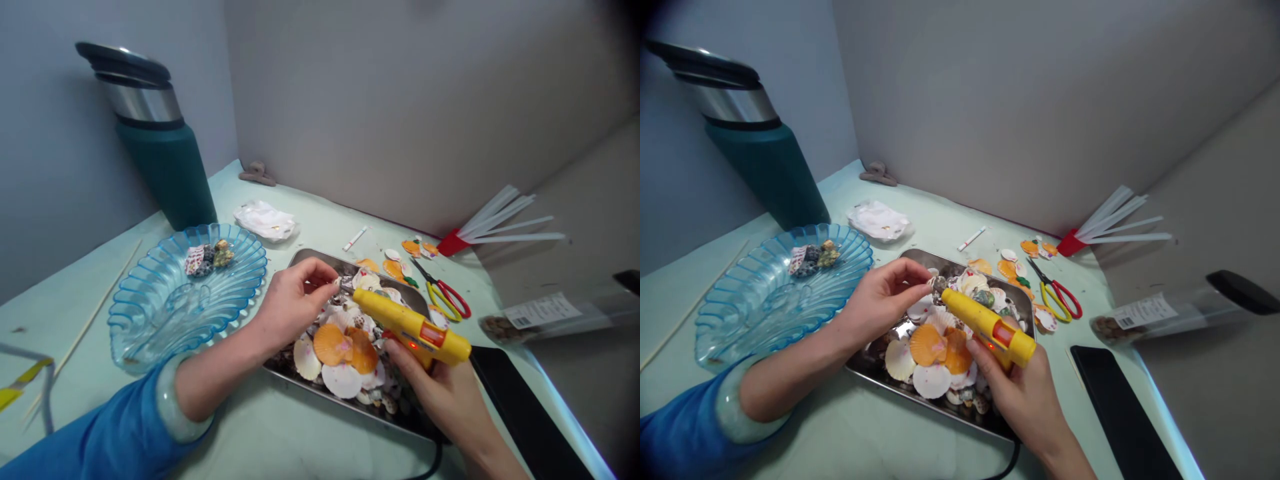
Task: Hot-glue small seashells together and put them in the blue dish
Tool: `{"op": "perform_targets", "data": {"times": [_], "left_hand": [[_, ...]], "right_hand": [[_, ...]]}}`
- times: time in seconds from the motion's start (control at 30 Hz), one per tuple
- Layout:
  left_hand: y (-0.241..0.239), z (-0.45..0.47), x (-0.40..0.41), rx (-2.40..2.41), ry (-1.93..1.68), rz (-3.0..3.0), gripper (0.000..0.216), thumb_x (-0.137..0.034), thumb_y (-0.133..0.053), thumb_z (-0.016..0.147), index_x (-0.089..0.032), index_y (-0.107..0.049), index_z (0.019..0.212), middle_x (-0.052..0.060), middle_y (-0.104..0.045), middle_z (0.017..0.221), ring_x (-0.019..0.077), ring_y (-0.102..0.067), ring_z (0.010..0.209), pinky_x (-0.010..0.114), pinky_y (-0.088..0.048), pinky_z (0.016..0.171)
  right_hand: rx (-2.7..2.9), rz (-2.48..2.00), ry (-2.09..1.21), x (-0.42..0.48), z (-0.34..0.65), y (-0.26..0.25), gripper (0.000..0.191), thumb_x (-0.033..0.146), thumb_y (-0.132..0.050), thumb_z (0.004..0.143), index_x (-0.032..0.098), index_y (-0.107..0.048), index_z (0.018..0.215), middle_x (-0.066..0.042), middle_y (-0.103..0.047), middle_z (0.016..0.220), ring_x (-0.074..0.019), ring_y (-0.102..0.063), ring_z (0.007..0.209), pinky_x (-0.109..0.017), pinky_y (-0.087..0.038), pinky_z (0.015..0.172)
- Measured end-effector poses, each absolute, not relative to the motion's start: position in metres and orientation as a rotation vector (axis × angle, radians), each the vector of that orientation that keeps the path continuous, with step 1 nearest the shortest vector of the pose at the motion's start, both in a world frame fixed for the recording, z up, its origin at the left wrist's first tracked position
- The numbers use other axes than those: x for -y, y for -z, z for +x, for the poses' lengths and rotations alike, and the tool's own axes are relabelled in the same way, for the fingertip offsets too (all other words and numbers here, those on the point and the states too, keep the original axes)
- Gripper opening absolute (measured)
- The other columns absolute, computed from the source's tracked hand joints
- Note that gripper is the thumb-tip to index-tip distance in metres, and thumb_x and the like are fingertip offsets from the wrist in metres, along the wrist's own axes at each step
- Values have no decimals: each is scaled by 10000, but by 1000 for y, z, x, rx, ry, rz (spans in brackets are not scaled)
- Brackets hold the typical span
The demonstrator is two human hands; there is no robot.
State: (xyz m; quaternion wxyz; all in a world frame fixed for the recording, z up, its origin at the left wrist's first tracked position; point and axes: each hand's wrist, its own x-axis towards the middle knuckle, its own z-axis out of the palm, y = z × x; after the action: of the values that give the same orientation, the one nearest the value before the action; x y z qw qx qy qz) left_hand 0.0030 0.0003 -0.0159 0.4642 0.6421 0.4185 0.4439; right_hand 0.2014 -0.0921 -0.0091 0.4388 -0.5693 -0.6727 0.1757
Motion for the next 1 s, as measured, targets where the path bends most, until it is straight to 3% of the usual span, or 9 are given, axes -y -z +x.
{"op": "perform_targets", "data": {"times": [0.23,1.0], "left_hand": [[11,2,3,-1070,-1088,1673,81,-239,-620,802,-195,-642,865,13,-690,807,149,-644,749,285,-518,714],[9,1,5,-1094,-1097,1756,83,-233,-603,815,-200,-646,879,23,-701,833,158,-652,764,290,-522,728]], "right_hand": [[1683,-1444,-410,92,202,13,66,264,-643,829,222,-693,839,-20,-721,750,-194,-695,634,-259,-588,519],[1675,-1489,-448,92,202,9,102,274,-635,830,219,-713,868,-18,-750,776,-197,-715,665,-272,-611,591]]}}
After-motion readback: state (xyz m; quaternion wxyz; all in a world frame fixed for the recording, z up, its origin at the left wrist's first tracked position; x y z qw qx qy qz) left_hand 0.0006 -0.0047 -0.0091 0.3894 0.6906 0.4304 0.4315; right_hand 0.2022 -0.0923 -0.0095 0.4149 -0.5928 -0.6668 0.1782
